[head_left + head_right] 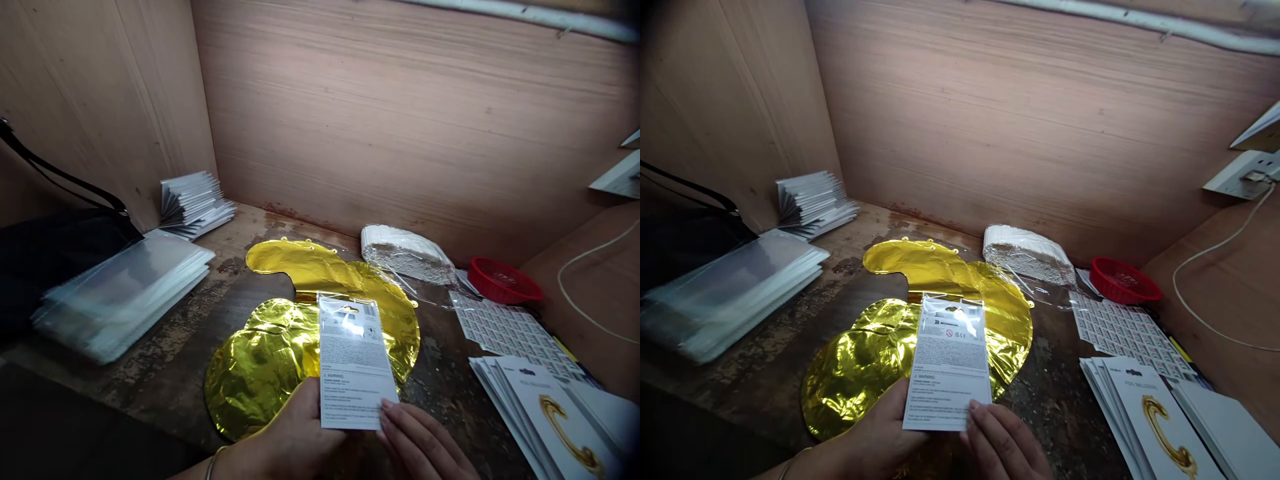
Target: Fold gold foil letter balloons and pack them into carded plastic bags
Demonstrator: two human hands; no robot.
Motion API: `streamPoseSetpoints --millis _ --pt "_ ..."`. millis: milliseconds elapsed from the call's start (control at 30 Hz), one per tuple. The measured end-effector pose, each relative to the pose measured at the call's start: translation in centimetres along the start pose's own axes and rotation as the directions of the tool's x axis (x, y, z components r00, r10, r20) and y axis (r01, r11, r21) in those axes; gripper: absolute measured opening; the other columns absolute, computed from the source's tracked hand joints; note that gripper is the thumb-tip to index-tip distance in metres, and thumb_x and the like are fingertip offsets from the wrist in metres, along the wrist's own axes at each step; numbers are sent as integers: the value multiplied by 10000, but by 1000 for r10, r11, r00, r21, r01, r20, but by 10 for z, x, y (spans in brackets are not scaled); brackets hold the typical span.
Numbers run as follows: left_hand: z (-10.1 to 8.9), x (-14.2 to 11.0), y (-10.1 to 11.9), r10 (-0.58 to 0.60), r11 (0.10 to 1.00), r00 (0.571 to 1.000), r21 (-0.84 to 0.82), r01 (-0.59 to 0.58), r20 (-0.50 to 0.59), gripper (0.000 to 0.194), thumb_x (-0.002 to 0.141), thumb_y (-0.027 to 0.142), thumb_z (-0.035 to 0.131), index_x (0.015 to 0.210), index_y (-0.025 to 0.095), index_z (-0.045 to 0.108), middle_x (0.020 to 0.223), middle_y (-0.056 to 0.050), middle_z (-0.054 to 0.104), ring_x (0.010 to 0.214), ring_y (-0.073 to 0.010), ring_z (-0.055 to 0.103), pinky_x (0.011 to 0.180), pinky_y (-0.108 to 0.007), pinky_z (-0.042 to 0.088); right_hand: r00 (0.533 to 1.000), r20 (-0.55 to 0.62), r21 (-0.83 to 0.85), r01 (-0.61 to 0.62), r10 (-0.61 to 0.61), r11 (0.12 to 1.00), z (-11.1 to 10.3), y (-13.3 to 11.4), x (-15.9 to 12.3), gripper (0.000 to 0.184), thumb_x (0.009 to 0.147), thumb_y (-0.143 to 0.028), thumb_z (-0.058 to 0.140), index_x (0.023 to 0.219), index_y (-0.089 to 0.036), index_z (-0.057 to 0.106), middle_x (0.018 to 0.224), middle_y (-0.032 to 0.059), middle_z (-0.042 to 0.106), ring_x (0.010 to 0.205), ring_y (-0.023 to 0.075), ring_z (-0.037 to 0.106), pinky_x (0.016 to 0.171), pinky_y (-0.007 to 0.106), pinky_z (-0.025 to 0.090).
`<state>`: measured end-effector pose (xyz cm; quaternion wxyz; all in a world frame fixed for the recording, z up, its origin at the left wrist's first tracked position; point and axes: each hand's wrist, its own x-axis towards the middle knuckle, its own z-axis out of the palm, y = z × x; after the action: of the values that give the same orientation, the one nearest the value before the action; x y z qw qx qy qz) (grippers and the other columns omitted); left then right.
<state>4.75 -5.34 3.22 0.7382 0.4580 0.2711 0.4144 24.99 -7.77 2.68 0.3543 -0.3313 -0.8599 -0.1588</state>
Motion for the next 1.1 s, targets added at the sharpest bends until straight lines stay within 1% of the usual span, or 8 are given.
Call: streamPoseSetpoints --millis 133,333,433,667,833,967,1033,1100 --pt "-1 0 -6 54 998 998 36 -55 14 315 753 99 650 1056 154 719 1103 -77 715 1043 -252 657 967 -363 489 997 -76 -11 22 -23 1000 9 0 3 221 900 -104 590 1069 -168 716 922 70 762 832 180 730 755 229 607" --pt "6 2 -10 5 999 999 -39 -7 -41 258 782 175 692 1036 153 733 1046 -70 735 1007 -248 674 947 -353 502 986 78 -65 149 -144 987 6 4 -7 228 941 -99 497 1046 -91 699 1016 131 740 939 205 709 811 261 594" --pt "8 5 -11 12 997 995 -80 -21 -103 232 799 154 653 1015 149 738 1005 -60 743 990 -240 678 909 -329 518 989 84 -80 132 -125 988 7 3 -11 228 907 -71 536 1062 -123 695 1039 107 738 942 210 704 809 283 596" --pt "7 6 -15 68 997 995 36 -66 -72 258 793 163 660 1045 139 710 1060 -75 720 997 -223 658 947 -323 489 994 -76 5 81 -80 997 25 5 -1 156 907 -91 550 986 -83 684 955 178 742 963 244 690 815 364 587" --pt "1 9 -15 -58 998 997 28 59 -45 259 762 122 585 995 132 698 953 -54 727 890 -216 676 808 -307 538 993 -18 -25 120 -120 992 25 4 2 167 921 -113 529 940 -103 694 944 149 749 919 229 702 827 354 579" --pt "-6 8 -7 23 978 998 207 -34 53 303 744 92 593 1021 140 707 1060 -55 715 1004 -224 646 963 -335 476 994 -38 13 100 -100 995 24 0 3 157 909 -89 533 918 -73 689 936 182 743 907 257 703 775 369 595" --pt "-7 7 -3 31 982 997 181 -44 73 319 772 114 594 1068 155 706 1116 -53 703 1047 -226 634 1007 -343 446 996 -47 4 71 -71 997 22 -3 5 153 905 -84 539 907 -88 692 935 164 747 907 254 704 784 377 595" --pt "-5 6 -1 -5 997 1000 83 3 23 326 778 125 594 1080 164 710 1109 -49 709 1054 -233 636 989 -341 460 998 -34 -13 61 -61 998 20 -6 7 148 899 -87 555 906 -119 699 932 124 754 903 237 708 800 360 596"
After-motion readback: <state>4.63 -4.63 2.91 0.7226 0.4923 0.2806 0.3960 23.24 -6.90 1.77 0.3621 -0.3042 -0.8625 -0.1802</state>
